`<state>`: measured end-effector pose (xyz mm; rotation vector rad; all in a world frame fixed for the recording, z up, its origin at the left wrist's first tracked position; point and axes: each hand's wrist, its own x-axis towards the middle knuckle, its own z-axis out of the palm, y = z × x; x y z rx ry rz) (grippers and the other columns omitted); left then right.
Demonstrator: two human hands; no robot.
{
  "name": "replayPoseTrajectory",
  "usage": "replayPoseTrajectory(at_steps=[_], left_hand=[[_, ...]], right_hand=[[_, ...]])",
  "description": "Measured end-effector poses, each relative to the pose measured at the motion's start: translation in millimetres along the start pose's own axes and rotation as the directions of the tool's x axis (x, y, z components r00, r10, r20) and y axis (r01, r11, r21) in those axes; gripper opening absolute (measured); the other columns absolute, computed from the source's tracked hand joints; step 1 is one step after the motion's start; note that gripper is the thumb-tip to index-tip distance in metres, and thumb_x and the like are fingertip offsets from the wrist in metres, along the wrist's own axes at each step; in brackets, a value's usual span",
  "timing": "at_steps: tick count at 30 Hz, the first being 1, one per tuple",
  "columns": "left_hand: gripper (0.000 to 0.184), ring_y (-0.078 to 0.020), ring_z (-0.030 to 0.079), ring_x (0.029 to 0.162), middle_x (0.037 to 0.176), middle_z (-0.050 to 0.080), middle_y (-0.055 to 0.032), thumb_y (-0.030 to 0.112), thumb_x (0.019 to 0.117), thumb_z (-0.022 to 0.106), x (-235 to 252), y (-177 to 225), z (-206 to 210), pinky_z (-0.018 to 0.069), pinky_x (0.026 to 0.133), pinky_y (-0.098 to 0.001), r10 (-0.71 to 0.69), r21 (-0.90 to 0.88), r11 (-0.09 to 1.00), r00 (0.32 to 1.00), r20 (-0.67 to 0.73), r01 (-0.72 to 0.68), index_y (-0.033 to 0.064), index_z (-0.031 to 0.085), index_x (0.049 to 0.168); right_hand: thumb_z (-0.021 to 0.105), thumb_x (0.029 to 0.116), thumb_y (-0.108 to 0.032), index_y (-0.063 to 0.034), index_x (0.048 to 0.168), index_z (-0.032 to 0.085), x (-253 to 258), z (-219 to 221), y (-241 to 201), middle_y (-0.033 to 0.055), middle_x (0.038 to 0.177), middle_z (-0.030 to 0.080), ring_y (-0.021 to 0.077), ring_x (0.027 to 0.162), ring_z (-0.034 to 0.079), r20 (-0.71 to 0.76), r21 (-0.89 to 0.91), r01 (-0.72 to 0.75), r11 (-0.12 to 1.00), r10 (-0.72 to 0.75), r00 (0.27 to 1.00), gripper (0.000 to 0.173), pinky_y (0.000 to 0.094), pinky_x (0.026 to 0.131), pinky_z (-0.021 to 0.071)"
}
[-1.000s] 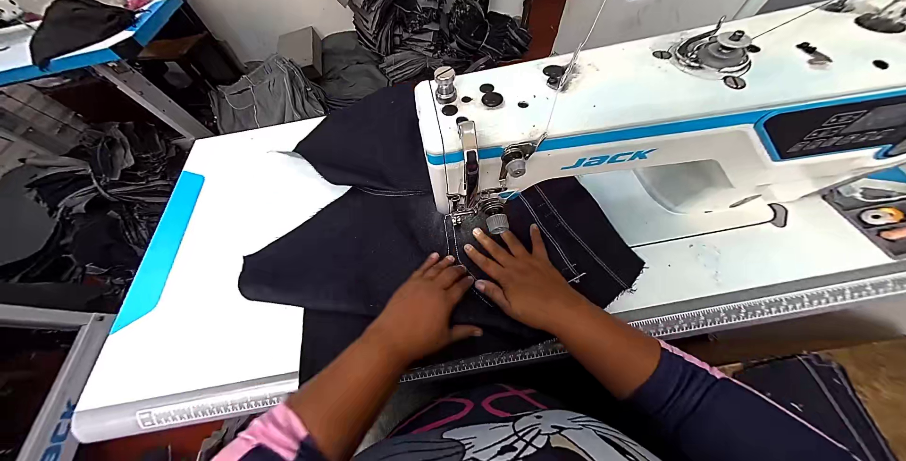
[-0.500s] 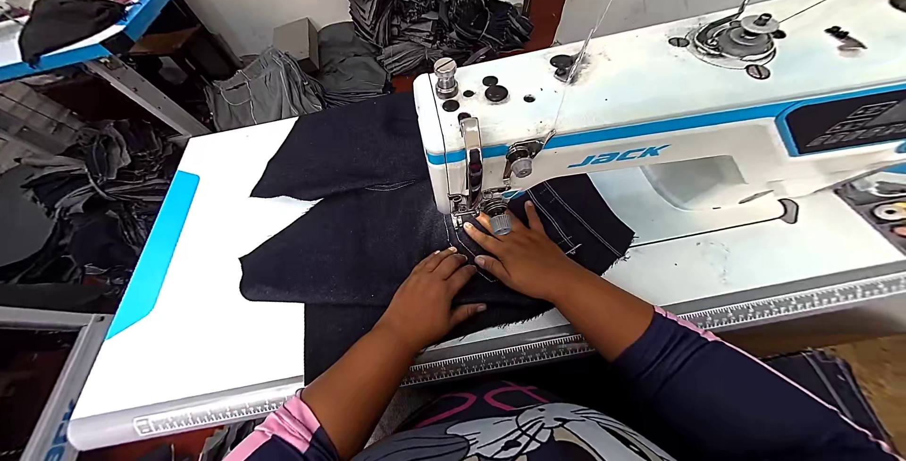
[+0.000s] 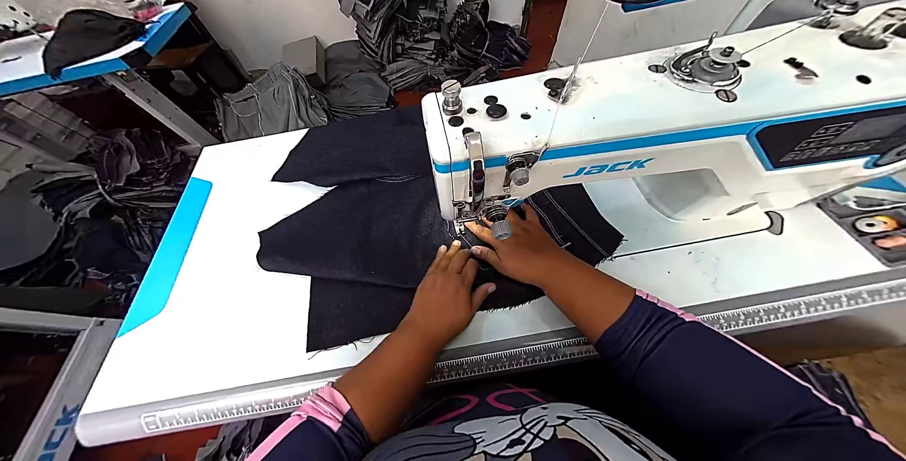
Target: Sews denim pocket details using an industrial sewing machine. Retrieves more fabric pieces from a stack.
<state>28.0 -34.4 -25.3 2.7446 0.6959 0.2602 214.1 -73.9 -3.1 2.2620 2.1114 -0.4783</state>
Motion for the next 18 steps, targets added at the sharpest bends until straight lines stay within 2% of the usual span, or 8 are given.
replayPoseTrajectory(at_steps=[2, 3, 5, 6, 9, 12, 15, 18], left_hand=[[0.036, -0.0349, 0.057, 0.135, 0.131, 0.068, -0.0167, 0.028, 0.0996, 0.064, -6, -24, 1, 0.0408, 0.116, -0.0536, 0.126, -0.029, 0.991, 0.99, -0.062, -0.128, 0.0053, 0.07, 0.126], [0.037, -0.0332, 0.057, 0.135, 0.131, 0.068, -0.0139, 0.029, 0.099, 0.065, -9, -38, -5, 0.0408, 0.116, -0.055, 0.166, -0.039, 0.985, 0.985, -0.046, -0.168, 0.0093, 0.07, 0.129], [0.04, -0.0311, 0.053, 0.14, 0.135, 0.067, -0.0104, 0.039, 0.1, 0.062, -12, -53, -20, 0.0337, 0.12, -0.0578, 0.139, -0.048, 0.989, 0.99, 0.024, -0.138, 0.0126, 0.072, 0.128], [0.041, -0.0322, 0.052, 0.14, 0.134, 0.068, -0.0115, 0.041, 0.1003, 0.061, -12, -52, -26, 0.0307, 0.121, -0.0587, 0.104, -0.052, 0.993, 0.994, 0.032, -0.103, 0.0105, 0.074, 0.125], [0.025, -0.032, 0.059, 0.133, 0.121, 0.073, -0.0133, 0.022, 0.0997, 0.064, -12, -32, -12, 0.0388, 0.118, -0.053, 0.141, -0.138, 0.978, 0.985, -0.1, -0.154, 0.0023, 0.078, 0.1], [0.014, -0.0294, 0.067, 0.121, 0.108, 0.076, -0.0131, 0.012, 0.092, 0.071, -11, -30, 5, 0.0496, 0.109, -0.046, 0.152, -0.27, 0.94, 0.965, -0.216, -0.209, 0.0015, 0.079, 0.088], [0.008, -0.0272, 0.068, 0.118, 0.106, 0.076, -0.0129, 0.009, 0.0866, 0.077, -5, -37, 1, 0.0519, 0.105, -0.0407, 0.13, -0.341, 0.921, 0.973, -0.192, -0.19, 0.0016, 0.078, 0.085], [0.006, -0.0262, 0.068, 0.116, 0.104, 0.075, -0.0125, 0.007, 0.0852, 0.079, 6, -45, -2, 0.0526, 0.104, -0.0389, 0.124, -0.37, 0.91, 0.974, -0.189, -0.187, 0.0015, 0.078, 0.085]], right_hand=[[0.041, 0.1061, -0.055, -0.026, 0.155, 0.047, -3, -4, 4, 0.009, 0.153, 0.052, 0.0382, 0.144, 0.04, -0.032, -0.058, 0.056, 0.997, -0.057, 0.998, 0.057, 0.0673, 0.111, 0.0282], [0.042, 0.1049, -0.057, -0.0263, 0.156, 0.045, -5, -1, 6, 0.0101, 0.154, 0.05, 0.0389, 0.145, 0.04, -0.053, -0.078, 0.075, 0.994, -0.079, 0.995, 0.06, 0.0678, 0.111, 0.0295], [0.039, 0.1048, -0.059, -0.0237, 0.157, 0.044, -15, 18, 5, 0.0143, 0.159, 0.044, 0.042, 0.148, 0.035, -0.141, -0.09, 0.087, 0.992, -0.1, 0.985, 0.063, 0.0701, 0.113, 0.0258], [0.037, 0.1059, -0.056, -0.0231, 0.157, 0.043, -21, 29, 0, 0.0144, 0.161, 0.042, 0.0426, 0.15, 0.033, -0.196, -0.077, 0.074, 0.994, -0.088, 0.977, 0.062, 0.072, 0.114, 0.022], [0.03, 0.1093, -0.045, -0.0231, 0.161, 0.036, -38, 42, -14, 0.0072, 0.168, 0.032, 0.0392, 0.157, 0.018, -0.207, 0.002, 0.013, 1.0, -0.013, 0.978, 0.056, 0.08, 0.114, 0.0008], [0.029, 0.1104, -0.041, -0.0246, 0.162, 0.033, -43, 37, -20, 0.0021, 0.17, 0.027, 0.0371, 0.159, 0.011, -0.129, 0.038, -0.034, 0.999, 0.039, 0.991, 0.055, 0.0808, 0.113, -0.0027], [0.028, 0.1111, -0.042, -0.0257, 0.164, 0.027, -39, 30, -27, 0.0022, 0.172, 0.021, 0.0377, 0.159, 0.007, -0.051, 0.034, -0.077, 0.996, 0.078, 0.996, 0.055, 0.0803, 0.113, -0.004], [0.027, 0.1114, -0.042, -0.0259, 0.164, 0.027, -29, 28, -26, 0.0037, 0.171, 0.024, 0.0374, 0.159, 0.008, -0.061, 0.029, -0.101, 0.994, 0.103, 0.993, 0.055, 0.0794, 0.114, -0.0048]])
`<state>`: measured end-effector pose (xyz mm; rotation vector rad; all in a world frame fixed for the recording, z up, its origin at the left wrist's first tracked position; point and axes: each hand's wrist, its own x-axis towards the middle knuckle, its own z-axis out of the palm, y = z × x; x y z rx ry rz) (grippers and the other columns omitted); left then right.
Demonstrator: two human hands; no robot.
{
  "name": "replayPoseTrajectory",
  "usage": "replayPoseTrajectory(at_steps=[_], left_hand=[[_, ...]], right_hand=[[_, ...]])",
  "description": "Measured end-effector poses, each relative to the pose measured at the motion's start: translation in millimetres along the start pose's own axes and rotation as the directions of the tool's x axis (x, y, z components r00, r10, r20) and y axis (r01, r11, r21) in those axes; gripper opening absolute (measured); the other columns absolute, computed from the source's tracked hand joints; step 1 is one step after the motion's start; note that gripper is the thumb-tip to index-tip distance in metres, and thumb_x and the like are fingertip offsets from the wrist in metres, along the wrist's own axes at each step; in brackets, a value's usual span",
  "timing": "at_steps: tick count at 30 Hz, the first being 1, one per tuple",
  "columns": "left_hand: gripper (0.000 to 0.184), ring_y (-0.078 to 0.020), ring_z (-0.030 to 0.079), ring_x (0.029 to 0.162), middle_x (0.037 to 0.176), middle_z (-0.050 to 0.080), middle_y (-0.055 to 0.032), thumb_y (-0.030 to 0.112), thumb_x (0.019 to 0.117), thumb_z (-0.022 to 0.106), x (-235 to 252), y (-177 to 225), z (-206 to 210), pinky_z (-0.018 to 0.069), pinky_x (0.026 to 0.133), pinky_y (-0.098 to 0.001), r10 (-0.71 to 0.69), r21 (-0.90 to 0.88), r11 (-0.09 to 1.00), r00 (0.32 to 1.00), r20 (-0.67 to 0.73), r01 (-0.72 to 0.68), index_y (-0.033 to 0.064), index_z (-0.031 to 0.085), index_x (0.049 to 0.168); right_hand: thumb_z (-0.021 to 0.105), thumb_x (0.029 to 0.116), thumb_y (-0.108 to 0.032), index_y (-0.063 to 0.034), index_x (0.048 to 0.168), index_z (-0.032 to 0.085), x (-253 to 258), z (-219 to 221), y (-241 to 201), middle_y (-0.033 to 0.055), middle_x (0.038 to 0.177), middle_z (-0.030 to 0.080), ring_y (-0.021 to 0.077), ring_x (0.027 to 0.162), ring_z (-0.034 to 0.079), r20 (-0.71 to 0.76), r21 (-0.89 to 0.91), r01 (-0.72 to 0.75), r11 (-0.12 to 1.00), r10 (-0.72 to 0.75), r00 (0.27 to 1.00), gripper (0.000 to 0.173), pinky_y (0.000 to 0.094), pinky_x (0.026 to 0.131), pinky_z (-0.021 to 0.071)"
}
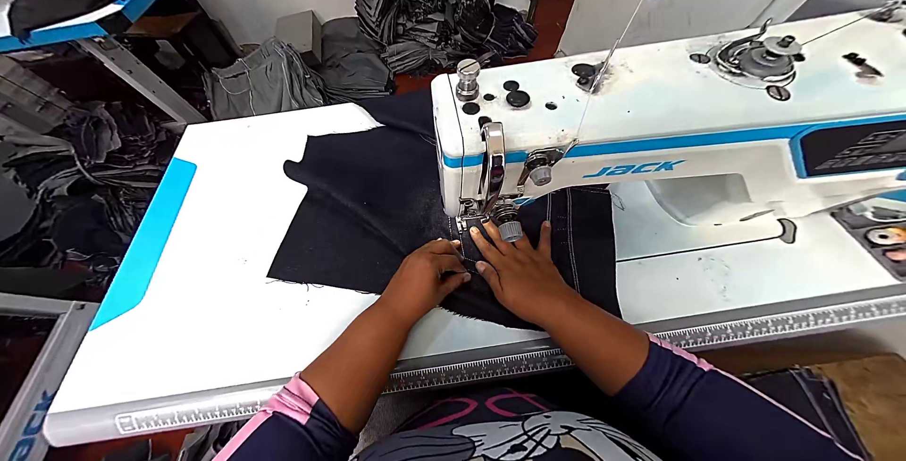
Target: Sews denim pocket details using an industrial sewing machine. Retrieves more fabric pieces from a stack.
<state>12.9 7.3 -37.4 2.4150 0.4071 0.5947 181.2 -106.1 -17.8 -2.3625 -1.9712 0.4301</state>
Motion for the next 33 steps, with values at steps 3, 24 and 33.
replayPoseTrajectory(at_steps=[3, 24, 33], left_hand=[[0.006, -0.0281, 0.068, 0.116, 0.104, 0.076, -0.0139, 0.007, 0.0859, 0.079, 8, -6, -2, 0.052, 0.104, -0.0402, 0.003, 0.007, 1.0, 1.0, -0.003, -0.003, 0.0011, 0.078, 0.085], [0.008, -0.0259, 0.069, 0.11, 0.105, 0.075, -0.0148, 0.007, 0.0902, 0.075, 33, -17, -7, 0.0517, 0.103, -0.0406, -0.054, 0.072, 0.996, 0.998, -0.028, 0.056, -0.0005, 0.078, 0.089], [0.029, -0.0288, 0.072, 0.114, 0.109, 0.078, -0.0105, 0.024, 0.0979, 0.061, 11, 21, 12, 0.053, 0.105, -0.0484, 0.006, 0.236, 0.971, 0.98, -0.198, 0.042, 0.0034, 0.081, 0.097]], right_hand=[[0.029, 0.1113, -0.039, -0.0227, 0.162, 0.032, 10, 3, 4, 0.0062, 0.169, 0.029, 0.038, 0.159, 0.009, -0.068, 0.009, 0.006, 1.0, -0.005, 0.998, 0.054, 0.0788, 0.114, -0.0046], [0.037, 0.1101, -0.043, -0.0157, 0.141, 0.062, 46, -21, 11, 0.0108, 0.147, 0.057, 0.035, 0.15, 0.034, 0.04, 0.015, -0.064, 0.998, 0.063, 0.997, 0.048, 0.0719, 0.12, 0.0006], [0.053, 0.1042, -0.045, -0.0049, 0.132, 0.066, 58, -30, 83, 0.0254, 0.137, 0.061, 0.0442, 0.136, 0.051, -0.304, 0.039, -0.146, 0.988, 0.151, 0.94, 0.051, 0.0655, 0.109, 0.0383]])
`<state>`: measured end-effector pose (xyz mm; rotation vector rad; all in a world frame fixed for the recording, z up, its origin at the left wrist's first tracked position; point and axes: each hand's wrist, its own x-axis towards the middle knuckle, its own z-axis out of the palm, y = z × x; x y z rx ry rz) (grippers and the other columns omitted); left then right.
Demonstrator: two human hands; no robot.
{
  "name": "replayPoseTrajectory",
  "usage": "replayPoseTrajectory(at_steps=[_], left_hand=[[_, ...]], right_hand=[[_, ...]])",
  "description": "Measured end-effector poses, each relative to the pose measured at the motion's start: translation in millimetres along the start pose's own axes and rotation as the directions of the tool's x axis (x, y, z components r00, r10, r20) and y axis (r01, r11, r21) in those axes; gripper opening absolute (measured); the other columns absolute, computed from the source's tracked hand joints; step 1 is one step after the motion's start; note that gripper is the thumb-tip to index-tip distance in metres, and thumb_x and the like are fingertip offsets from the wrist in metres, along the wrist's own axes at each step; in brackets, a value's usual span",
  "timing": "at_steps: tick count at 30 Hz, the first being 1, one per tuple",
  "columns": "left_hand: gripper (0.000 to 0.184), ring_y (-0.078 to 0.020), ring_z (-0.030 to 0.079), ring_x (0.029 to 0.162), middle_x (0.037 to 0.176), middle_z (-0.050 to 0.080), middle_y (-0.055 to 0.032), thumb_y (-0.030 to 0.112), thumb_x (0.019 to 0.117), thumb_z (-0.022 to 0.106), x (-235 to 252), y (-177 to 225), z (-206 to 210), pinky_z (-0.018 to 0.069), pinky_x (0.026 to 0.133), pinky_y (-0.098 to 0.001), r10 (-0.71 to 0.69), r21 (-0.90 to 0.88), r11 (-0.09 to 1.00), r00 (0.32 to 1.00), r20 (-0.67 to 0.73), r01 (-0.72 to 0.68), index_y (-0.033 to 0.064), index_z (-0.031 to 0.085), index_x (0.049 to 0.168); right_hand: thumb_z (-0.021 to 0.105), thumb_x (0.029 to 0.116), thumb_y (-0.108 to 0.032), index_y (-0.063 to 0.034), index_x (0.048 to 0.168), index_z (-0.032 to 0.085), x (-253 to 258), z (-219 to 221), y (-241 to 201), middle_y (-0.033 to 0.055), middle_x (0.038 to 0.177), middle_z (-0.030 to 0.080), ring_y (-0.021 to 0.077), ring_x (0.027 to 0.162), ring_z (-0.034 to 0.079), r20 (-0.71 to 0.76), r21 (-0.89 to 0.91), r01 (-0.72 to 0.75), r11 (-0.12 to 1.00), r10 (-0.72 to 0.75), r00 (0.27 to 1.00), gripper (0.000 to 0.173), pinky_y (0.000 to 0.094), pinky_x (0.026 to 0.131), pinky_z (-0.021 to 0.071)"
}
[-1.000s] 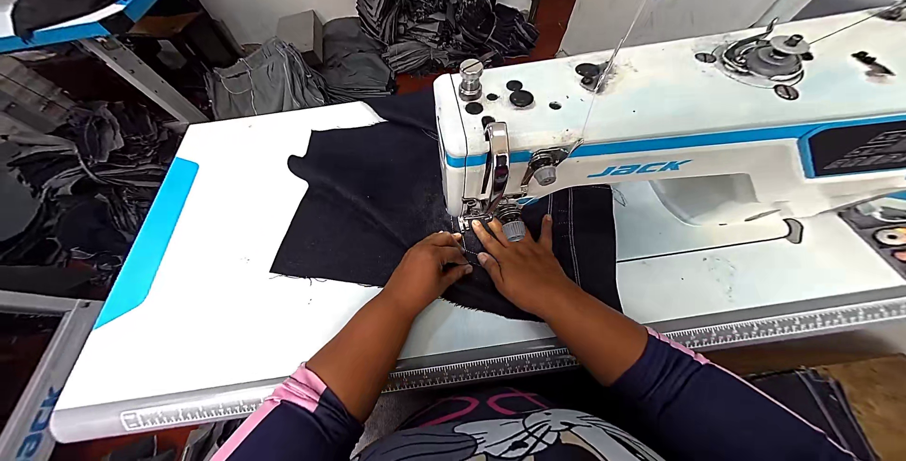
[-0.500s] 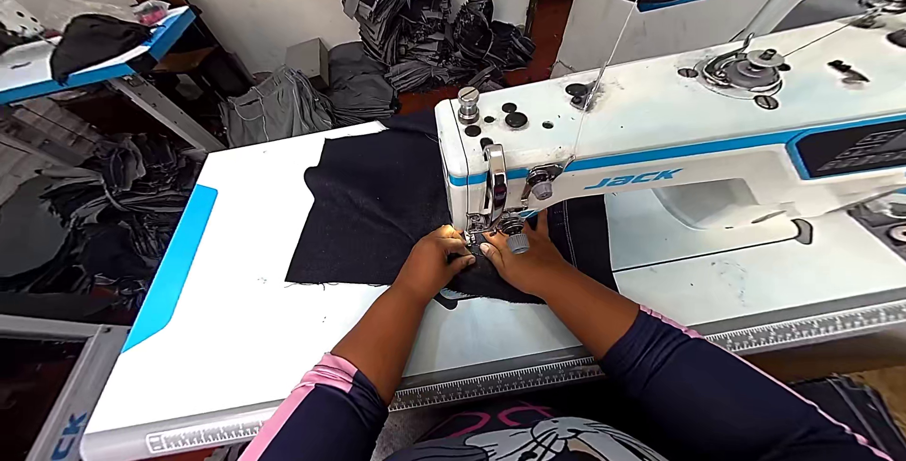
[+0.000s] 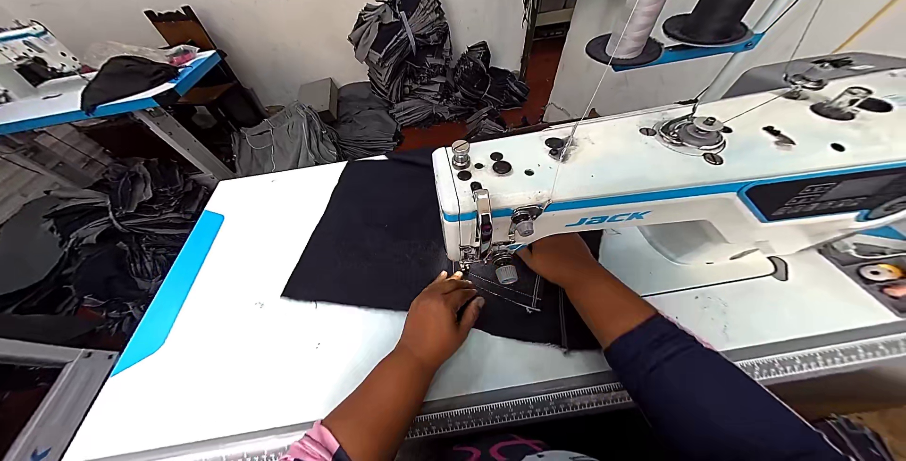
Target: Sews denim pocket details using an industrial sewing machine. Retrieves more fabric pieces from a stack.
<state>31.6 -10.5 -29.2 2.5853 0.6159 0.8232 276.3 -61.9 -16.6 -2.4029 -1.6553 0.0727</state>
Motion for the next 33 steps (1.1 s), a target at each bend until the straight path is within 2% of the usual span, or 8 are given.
replayPoseTrajectory(at_steps=[3, 6, 8, 11, 14, 20, 28, 33], left_hand=[[0.027, -0.0279, 0.072, 0.114, 0.109, 0.078, -0.0111, 0.023, 0.0979, 0.061, -9, 21, -9, 0.0541, 0.104, -0.0458, 0.034, -0.111, 0.993, 0.996, 0.079, -0.025, 0.0036, 0.081, 0.096], [0.021, -0.0333, 0.062, 0.13, 0.122, 0.073, -0.0179, 0.017, 0.0956, 0.069, -16, 6, -16, 0.0438, 0.115, -0.0452, 0.018, -0.239, 0.969, 0.956, 0.293, 0.055, -0.0009, 0.078, 0.097], [0.018, -0.0309, 0.063, 0.127, 0.114, 0.075, -0.0161, 0.018, 0.0905, 0.075, -27, -11, -11, 0.0462, 0.113, -0.0419, 0.056, -0.295, 0.955, 0.967, 0.25, 0.021, 0.0011, 0.077, 0.085], [0.02, -0.0302, 0.063, 0.126, 0.109, 0.075, -0.015, 0.022, 0.0869, 0.08, -29, -9, -12, 0.0465, 0.111, -0.0409, 0.009, -0.277, 0.959, 0.969, 0.246, 0.062, 0.0033, 0.078, 0.08], [0.016, -0.0366, 0.058, 0.133, 0.112, 0.074, -0.0166, 0.02, 0.0908, 0.075, -33, 5, -13, 0.0384, 0.118, -0.0497, -0.036, -0.245, 0.963, 0.954, 0.296, 0.112, 0.0038, 0.079, 0.091], [0.014, -0.0355, 0.056, 0.136, 0.116, 0.074, -0.0159, 0.017, 0.0879, 0.078, -28, -4, -19, 0.0352, 0.121, -0.0511, -0.018, -0.288, 0.951, 0.951, 0.308, 0.112, 0.0035, 0.079, 0.087], [0.019, -0.0285, 0.051, 0.141, 0.123, 0.072, -0.0161, 0.019, 0.0901, 0.077, 2, -30, -18, 0.0301, 0.124, -0.0419, -0.061, -0.306, 0.935, 0.928, 0.367, 0.182, 0.0003, 0.077, 0.085], [0.019, -0.0258, 0.06, 0.125, 0.119, 0.07, -0.0172, 0.018, 0.0913, 0.076, 27, -43, -22, 0.0441, 0.109, -0.0372, -0.051, -0.272, 0.946, 0.906, 0.421, 0.179, -0.0009, 0.077, 0.089]], right_hand=[[0.042, 0.1067, -0.051, -0.0153, 0.16, 0.036, -64, -8, -34, 0.0341, 0.157, 0.036, 0.0567, 0.141, 0.037, 0.182, -0.113, -0.16, 0.981, 0.179, 0.967, 0.065, 0.0694, 0.103, 0.0388], [0.035, 0.1058, -0.058, -0.0252, 0.163, 0.029, -117, -15, -59, 0.0382, 0.157, 0.032, 0.0609, 0.136, 0.04, 0.253, -0.204, -0.193, 0.96, 0.242, 0.937, 0.067, 0.0679, 0.097, 0.0424], [0.034, 0.1062, -0.057, -0.0255, 0.162, 0.033, -134, -10, -61, 0.0328, 0.161, 0.03, 0.059, 0.144, 0.033, 0.23, -0.199, -0.129, 0.972, 0.174, 0.958, 0.064, 0.0726, 0.102, 0.0363], [0.045, 0.1048, -0.044, -0.0208, 0.15, 0.055, -136, 14, -53, 0.0134, 0.16, 0.044, 0.0501, 0.149, 0.032, 0.013, 0.005, 0.201, 0.98, -0.201, 0.979, 0.052, 0.0863, 0.106, 0.0184], [0.027, 0.1096, -0.042, -0.0257, 0.158, 0.041, -128, 16, -52, -0.0018, 0.168, 0.031, 0.033, 0.158, 0.018, 0.209, 0.131, 0.326, 0.936, -0.347, 0.914, 0.053, 0.0802, 0.114, 0.0061], [0.028, 0.1075, -0.042, -0.0206, 0.149, 0.054, -126, 34, -55, -0.0005, 0.159, 0.048, 0.038, 0.149, 0.04, -0.04, 0.052, 0.367, 0.929, -0.365, 0.93, 0.054, 0.0826, 0.106, 0.0236], [0.022, 0.1114, -0.041, -0.0196, 0.164, 0.028, -84, 5, -60, 0.0004, 0.17, 0.026, 0.0293, 0.16, 0.01, 0.371, 0.137, 0.215, 0.967, -0.251, 0.894, 0.057, 0.0718, 0.12, -0.0023], [0.018, 0.1124, -0.038, -0.0174, 0.163, 0.029, -61, 3, -61, 0.0061, 0.168, 0.03, 0.0262, 0.16, 0.008, 0.426, 0.115, 0.18, 0.977, -0.212, 0.879, 0.056, 0.0655, 0.123, -0.0079]])
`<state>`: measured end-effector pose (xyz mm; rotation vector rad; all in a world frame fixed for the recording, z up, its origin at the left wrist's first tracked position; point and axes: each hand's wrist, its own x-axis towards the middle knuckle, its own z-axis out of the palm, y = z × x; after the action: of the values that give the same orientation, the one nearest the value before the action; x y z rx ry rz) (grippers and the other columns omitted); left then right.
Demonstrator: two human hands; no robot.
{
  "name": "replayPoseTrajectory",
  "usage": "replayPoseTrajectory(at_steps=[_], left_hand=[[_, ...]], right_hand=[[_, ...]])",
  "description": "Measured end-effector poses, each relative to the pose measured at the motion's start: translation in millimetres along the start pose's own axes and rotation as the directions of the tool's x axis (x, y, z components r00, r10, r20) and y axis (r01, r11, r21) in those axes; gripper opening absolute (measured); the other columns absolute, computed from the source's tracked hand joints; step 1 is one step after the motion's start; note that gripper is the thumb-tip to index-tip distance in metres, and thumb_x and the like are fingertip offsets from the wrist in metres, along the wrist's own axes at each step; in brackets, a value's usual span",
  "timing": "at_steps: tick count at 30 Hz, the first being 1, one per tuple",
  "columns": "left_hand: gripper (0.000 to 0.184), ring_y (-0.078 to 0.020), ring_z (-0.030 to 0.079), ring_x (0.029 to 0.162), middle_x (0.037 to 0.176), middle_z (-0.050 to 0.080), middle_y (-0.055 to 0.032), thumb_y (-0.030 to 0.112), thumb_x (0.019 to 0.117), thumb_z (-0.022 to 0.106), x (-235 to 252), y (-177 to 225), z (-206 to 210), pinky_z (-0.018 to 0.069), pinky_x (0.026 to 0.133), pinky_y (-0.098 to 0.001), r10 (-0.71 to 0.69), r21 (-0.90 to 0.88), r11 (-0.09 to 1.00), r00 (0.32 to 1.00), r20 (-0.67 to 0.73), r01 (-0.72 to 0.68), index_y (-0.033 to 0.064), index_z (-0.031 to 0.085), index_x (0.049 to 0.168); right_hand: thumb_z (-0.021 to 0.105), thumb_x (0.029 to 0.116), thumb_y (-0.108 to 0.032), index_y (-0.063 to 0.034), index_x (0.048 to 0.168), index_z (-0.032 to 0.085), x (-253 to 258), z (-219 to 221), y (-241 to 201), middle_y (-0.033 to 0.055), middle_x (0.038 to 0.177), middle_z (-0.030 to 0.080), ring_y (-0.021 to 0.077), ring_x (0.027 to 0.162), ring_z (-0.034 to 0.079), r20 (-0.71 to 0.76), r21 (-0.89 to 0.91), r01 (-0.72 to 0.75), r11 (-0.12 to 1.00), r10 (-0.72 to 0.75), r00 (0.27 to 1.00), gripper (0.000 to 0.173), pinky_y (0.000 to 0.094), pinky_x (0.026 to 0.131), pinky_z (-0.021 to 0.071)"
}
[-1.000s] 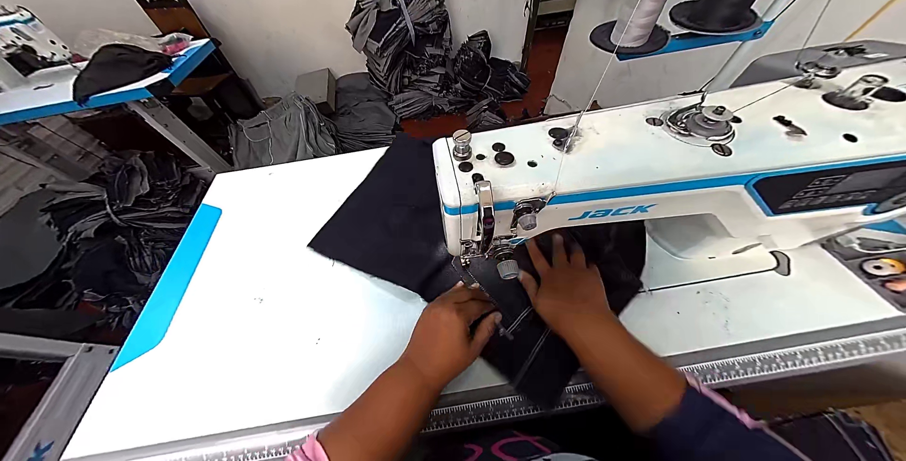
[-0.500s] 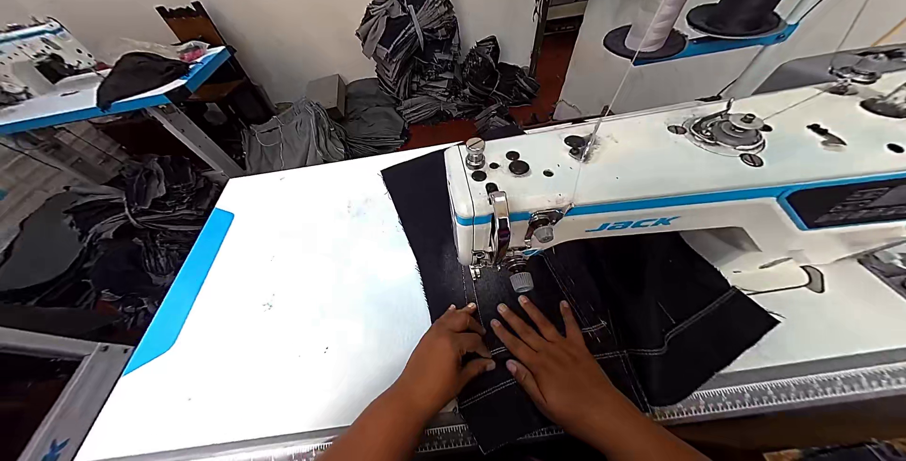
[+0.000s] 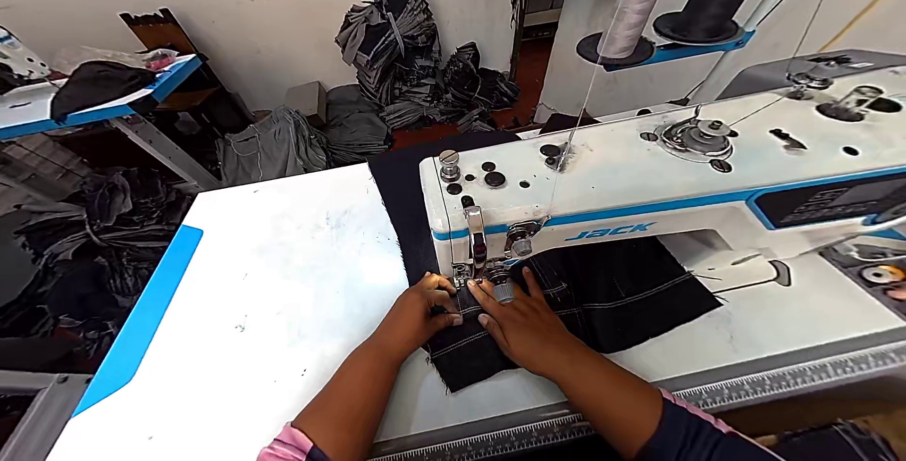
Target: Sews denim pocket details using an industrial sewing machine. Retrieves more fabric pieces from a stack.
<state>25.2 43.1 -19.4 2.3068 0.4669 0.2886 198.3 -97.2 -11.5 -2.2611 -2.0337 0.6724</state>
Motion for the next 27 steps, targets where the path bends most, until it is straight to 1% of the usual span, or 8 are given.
replayPoseTrajectory(at_steps=[3, 6, 11, 17, 18, 20, 23, 27], left_hand=[[0.017, -0.025, 0.065, 0.11, 0.107, 0.072, -0.0166, 0.016, 0.0915, 0.076, 11, -1, -9, 0.0491, 0.099, -0.0383, -0.029, 0.049, 0.998, 0.999, 0.015, 0.028, -0.0004, 0.078, 0.089], [0.016, -0.0221, 0.063, 0.096, 0.095, 0.068, -0.0142, 0.016, 0.0908, 0.078, 21, -7, -15, 0.0503, 0.09, -0.0376, -0.056, 0.054, 0.997, 0.998, 0.001, 0.056, 0.0011, 0.078, 0.088], [0.02, -0.0266, 0.065, 0.108, 0.107, 0.069, -0.0201, 0.013, 0.0857, 0.082, 35, -17, -20, 0.0509, 0.098, -0.0397, 0.013, 0.083, 0.997, 0.997, -0.078, -0.007, -0.0053, 0.074, 0.083], [0.021, -0.0329, 0.063, 0.122, 0.119, 0.069, -0.0249, 0.01, 0.0852, 0.082, 36, -15, -19, 0.0476, 0.107, -0.0435, 0.053, 0.099, 0.994, 0.989, -0.136, -0.039, -0.0082, 0.072, 0.086], [0.026, -0.0339, 0.06, 0.128, 0.124, 0.067, -0.0252, 0.013, 0.0849, 0.083, 36, -15, -20, 0.0446, 0.111, -0.0446, 0.027, 0.109, 0.994, 0.992, -0.126, -0.013, -0.0088, 0.072, 0.093], [0.048, -0.0351, 0.043, 0.146, 0.145, 0.057, -0.0229, 0.026, 0.0888, 0.081, 40, -15, -25, 0.0283, 0.124, -0.0477, -0.086, 0.182, 0.979, 0.995, -0.045, 0.093, -0.0066, 0.068, 0.122], [0.072, -0.0359, 0.012, 0.159, 0.169, 0.024, -0.0166, 0.053, 0.098, 0.062, 49, -17, -32, 0.0077, 0.127, -0.0532, -0.271, 0.423, 0.881, 0.958, 0.089, 0.21, 0.0094, 0.047, 0.154], [0.07, -0.0407, 0.011, 0.158, 0.17, 0.019, -0.0201, 0.056, 0.1052, 0.044, 32, -7, -13, 0.011, 0.126, -0.0555, -0.344, 0.522, 0.793, 0.938, -0.042, 0.314, 0.0155, 0.034, 0.161]], right_hand=[[0.019, 0.1128, -0.038, -0.0164, 0.161, 0.034, 11, -8, 2, 0.0072, 0.166, 0.034, 0.0261, 0.16, 0.011, 0.033, -0.01, -0.021, 1.0, 0.021, 0.999, 0.055, 0.0633, 0.123, -0.0087], [0.029, 0.1124, -0.035, -0.0111, 0.15, 0.052, 21, -15, 3, 0.0084, 0.157, 0.048, 0.0272, 0.156, 0.026, -0.007, -0.006, -0.034, 0.999, 0.034, 0.999, 0.05, 0.061, 0.125, -0.002], [0.041, 0.1104, -0.032, 0.0005, 0.125, 0.069, 32, -21, 3, 0.0177, 0.134, 0.065, 0.0327, 0.138, 0.05, -0.068, 0.018, -0.066, 0.998, 0.067, 0.995, 0.046, 0.0563, 0.122, 0.0171], [0.039, 0.1107, -0.034, 0.0028, 0.123, 0.069, 38, -16, 9, 0.0202, 0.129, 0.067, 0.0338, 0.134, 0.054, -0.086, 0.001, -0.082, 0.997, 0.082, 0.993, 0.049, 0.0545, 0.123, 0.0186], [0.038, 0.1108, -0.034, 0.0021, 0.124, 0.069, 39, -14, 10, 0.0196, 0.13, 0.067, 0.0333, 0.134, 0.054, -0.086, -0.008, -0.077, 0.997, 0.076, 0.993, 0.049, 0.0544, 0.123, 0.0183], [0.038, 0.1108, -0.035, 0.0011, 0.122, 0.07, 41, -11, 13, 0.0189, 0.128, 0.068, 0.033, 0.132, 0.056, -0.114, -0.025, -0.058, 0.998, 0.054, 0.992, 0.049, 0.0547, 0.123, 0.0184], [0.046, 0.1088, -0.036, 0.0004, 0.11, 0.074, 45, -9, 18, 0.0189, 0.113, 0.073, 0.0341, 0.121, 0.063, -0.244, -0.022, -0.024, 0.999, 0.018, 0.97, 0.046, 0.0528, 0.12, 0.0286], [0.064, 0.0994, -0.022, 0.0008, 0.104, 0.076, 36, 9, 19, 0.0219, 0.11, 0.073, 0.0407, 0.117, 0.065, -0.579, -0.122, 0.067, 0.99, -0.126, 0.806, 0.026, 0.0573, 0.112, 0.041]])
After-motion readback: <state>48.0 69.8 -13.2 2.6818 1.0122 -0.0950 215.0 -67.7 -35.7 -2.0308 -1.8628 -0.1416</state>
